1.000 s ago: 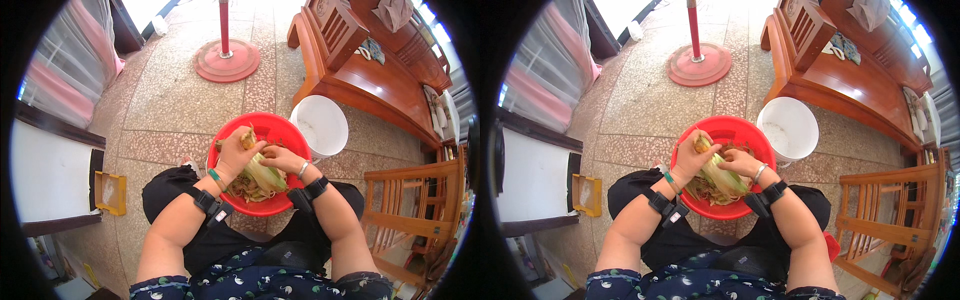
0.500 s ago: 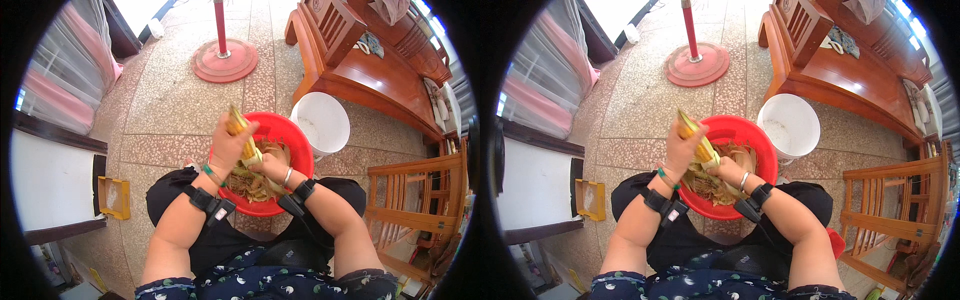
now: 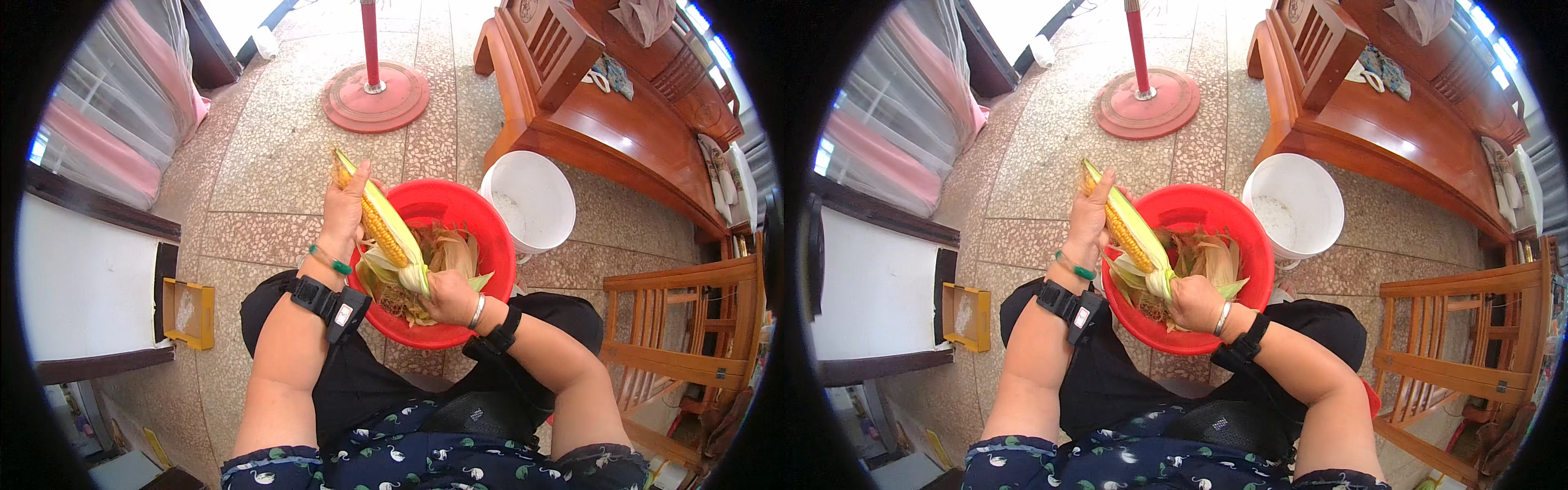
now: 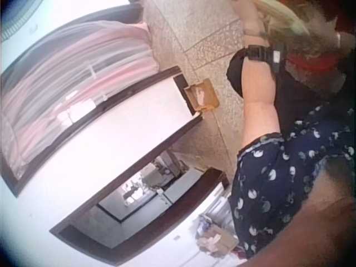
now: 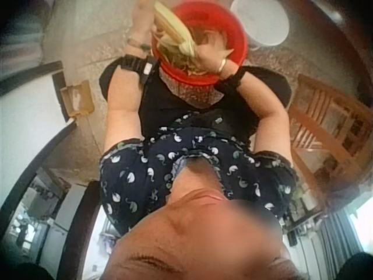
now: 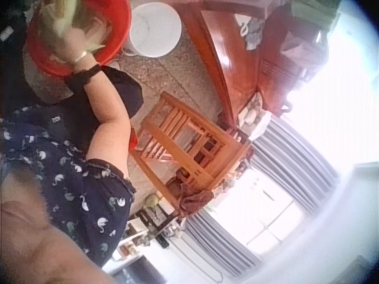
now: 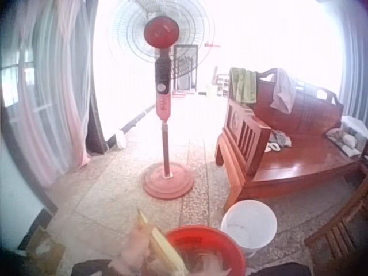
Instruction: The person pulls back the husk and silk from an ear of corn by hand, placing the husks into a red bucket.
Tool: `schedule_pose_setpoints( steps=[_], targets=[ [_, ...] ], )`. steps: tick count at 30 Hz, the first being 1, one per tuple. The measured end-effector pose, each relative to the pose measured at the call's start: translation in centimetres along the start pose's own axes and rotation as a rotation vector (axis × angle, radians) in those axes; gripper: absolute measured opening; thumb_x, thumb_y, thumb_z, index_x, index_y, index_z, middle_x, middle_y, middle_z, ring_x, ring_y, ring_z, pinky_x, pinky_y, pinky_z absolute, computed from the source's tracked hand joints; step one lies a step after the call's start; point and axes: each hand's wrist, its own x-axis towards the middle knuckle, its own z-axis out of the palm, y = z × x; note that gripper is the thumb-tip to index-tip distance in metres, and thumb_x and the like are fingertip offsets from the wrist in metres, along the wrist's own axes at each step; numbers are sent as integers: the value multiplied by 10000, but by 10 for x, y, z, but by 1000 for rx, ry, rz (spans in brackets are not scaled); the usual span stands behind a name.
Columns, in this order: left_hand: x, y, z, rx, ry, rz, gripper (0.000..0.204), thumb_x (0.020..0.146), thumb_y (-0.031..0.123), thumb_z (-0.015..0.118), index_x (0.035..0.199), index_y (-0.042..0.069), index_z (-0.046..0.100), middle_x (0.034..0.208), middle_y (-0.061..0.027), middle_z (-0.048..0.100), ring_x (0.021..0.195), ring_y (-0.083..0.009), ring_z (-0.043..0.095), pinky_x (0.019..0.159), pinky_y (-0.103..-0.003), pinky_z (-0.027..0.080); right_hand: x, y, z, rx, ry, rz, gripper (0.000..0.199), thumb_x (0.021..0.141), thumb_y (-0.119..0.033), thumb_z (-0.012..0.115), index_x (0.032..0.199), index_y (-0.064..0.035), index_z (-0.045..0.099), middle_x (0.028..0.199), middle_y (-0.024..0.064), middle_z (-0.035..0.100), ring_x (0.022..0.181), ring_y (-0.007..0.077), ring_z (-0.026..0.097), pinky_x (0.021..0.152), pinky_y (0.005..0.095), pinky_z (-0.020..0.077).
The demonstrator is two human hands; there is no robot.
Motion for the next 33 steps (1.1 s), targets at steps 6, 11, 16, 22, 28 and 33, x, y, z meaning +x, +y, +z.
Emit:
schedule_pose_setpoints(
  steps=[6, 11, 16, 22, 28, 33],
  targets=[
    [-13, -11, 5, 143, -212, 45, 247, 767, 143, 673, 913, 37, 505, 782, -61, 575, 680, -129, 566, 606, -253, 478, 0, 13, 16, 300, -14, 274, 210, 755, -166, 616, 920, -46, 567, 781, 178, 596, 721, 320, 585, 655, 367, 466],
    [-22, -32, 7, 341, -269, 166, 330, 730, 16, 674, 980, 57, 463, 858, -22, 559, 800, -115, 553, 735, -251, 465, 18, 35, -16, 32, -322, 559, 747, 651, -654, 574, 888, 53, 603, 802, 232, 601, 803, 340, 589, 754, 387, 450],
    [-30, -65, 4, 467, -344, 345, 343, 695, 91, 721, 941, 44, 487, 853, -16, 541, 799, -102, 528, 702, -246, 445, 37, 5, -73, 534, 247, 444, 509, 787, -496, 557, 810, 11, 590, 734, 145, 599, 724, 214, 592, 682, 300, 459],
    [-43, -76, 14, 815, -459, 499, 310, 669, 43, 682, 929, 50, 513, 847, -83, 563, 800, -211, 561, 719, -298, 451, 44, -29, -92, -74, 110, 527, 449, 732, -512, 579, 766, -64, 598, 645, 126, 580, 627, 286, 581, 578, 322, 467],
    [-50, -74, 24, 1021, -470, 477, 248, 671, 50, 654, 893, 46, 542, 878, -121, 567, 835, -283, 557, 737, -333, 451, 39, -24, -83, -292, 211, 420, 392, 813, -448, 474, 736, -117, 669, 628, 130, 598, 594, 303, 588, 531, 382, 465],
    [-54, -69, 28, 1040, -434, 515, 319, 648, 107, 701, 918, 41, 545, 935, -145, 564, 894, -312, 542, 780, -375, 437, 35, -2, -74, 74, 249, 394, 385, 843, -368, 480, 690, -58, 649, 583, 161, 567, 555, 316, 575, 499, 378, 444]
  ],
)
